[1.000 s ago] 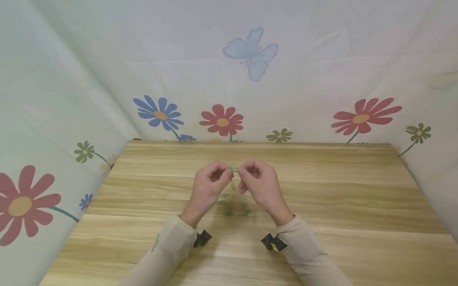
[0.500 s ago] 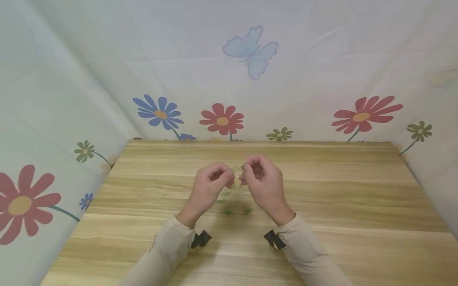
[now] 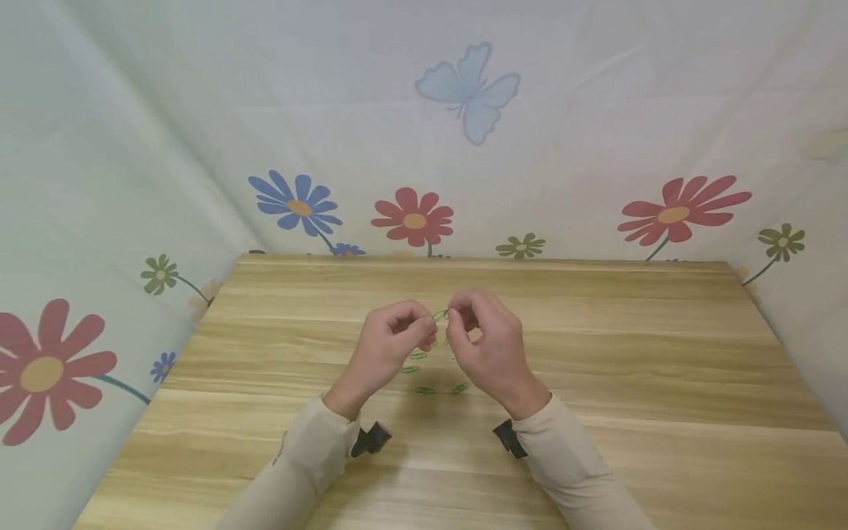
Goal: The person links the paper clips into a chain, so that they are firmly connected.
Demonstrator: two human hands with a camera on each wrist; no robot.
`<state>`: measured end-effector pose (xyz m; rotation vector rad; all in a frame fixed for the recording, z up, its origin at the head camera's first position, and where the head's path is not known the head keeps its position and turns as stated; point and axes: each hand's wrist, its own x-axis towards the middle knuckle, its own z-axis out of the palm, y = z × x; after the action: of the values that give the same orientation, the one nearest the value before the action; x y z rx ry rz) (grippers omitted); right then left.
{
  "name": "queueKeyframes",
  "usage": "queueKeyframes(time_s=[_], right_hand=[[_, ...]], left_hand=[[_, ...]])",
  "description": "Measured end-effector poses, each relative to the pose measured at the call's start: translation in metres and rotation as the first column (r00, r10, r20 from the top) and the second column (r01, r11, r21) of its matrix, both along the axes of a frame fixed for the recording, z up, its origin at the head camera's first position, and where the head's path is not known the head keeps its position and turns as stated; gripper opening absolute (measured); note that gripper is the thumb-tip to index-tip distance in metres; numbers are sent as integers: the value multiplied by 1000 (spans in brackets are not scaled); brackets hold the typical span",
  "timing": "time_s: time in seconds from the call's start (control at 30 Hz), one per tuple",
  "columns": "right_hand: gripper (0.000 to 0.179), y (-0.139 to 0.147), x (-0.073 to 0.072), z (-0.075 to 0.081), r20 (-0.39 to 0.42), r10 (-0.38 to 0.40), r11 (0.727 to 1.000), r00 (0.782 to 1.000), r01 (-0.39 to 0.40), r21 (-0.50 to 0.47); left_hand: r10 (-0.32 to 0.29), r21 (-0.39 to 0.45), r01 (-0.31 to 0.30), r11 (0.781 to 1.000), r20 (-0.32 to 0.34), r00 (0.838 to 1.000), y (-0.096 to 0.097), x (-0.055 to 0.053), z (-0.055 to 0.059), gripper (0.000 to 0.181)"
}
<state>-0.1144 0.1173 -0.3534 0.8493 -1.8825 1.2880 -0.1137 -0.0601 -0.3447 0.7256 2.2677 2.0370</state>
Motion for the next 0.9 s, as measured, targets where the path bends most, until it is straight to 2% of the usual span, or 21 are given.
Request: queueKeyframes(time_s=[0.17,0.33,0.53,0.67,0.77,0.83,0.9], right_hand=[[10,1,-2,-1,-82,-39,994,996,47,103],[12,1,-4,0,-135,-35,976,990,63,208],[24,1,-5,1,-145,-7,962,989,46,268],[26,3,-6,3,-62,27,969,998,-11,247],[22,6,-3,5,82,56,980,995,-70,188],[18,8,0,6,205,65,986,977,-94,137],[13,9,3,8,309,68,991,949,-100,86]], left_hand=[[-35,16,35,999,14,999,-2,-1,2,18],[-48,35,47,998,43,998,-4,-2,4,21],[-30,48,28,998,52,998,-10,-3,4,22],[-17,76,13,997,51,999,-13,-5,5,22],[-17,91,13,996,46,999,-15,-7,5,22],[-27,94,23,995,41,999,-16,-7,5,23],[-37,94,33,995,38,999,-15,-8,5,23]])
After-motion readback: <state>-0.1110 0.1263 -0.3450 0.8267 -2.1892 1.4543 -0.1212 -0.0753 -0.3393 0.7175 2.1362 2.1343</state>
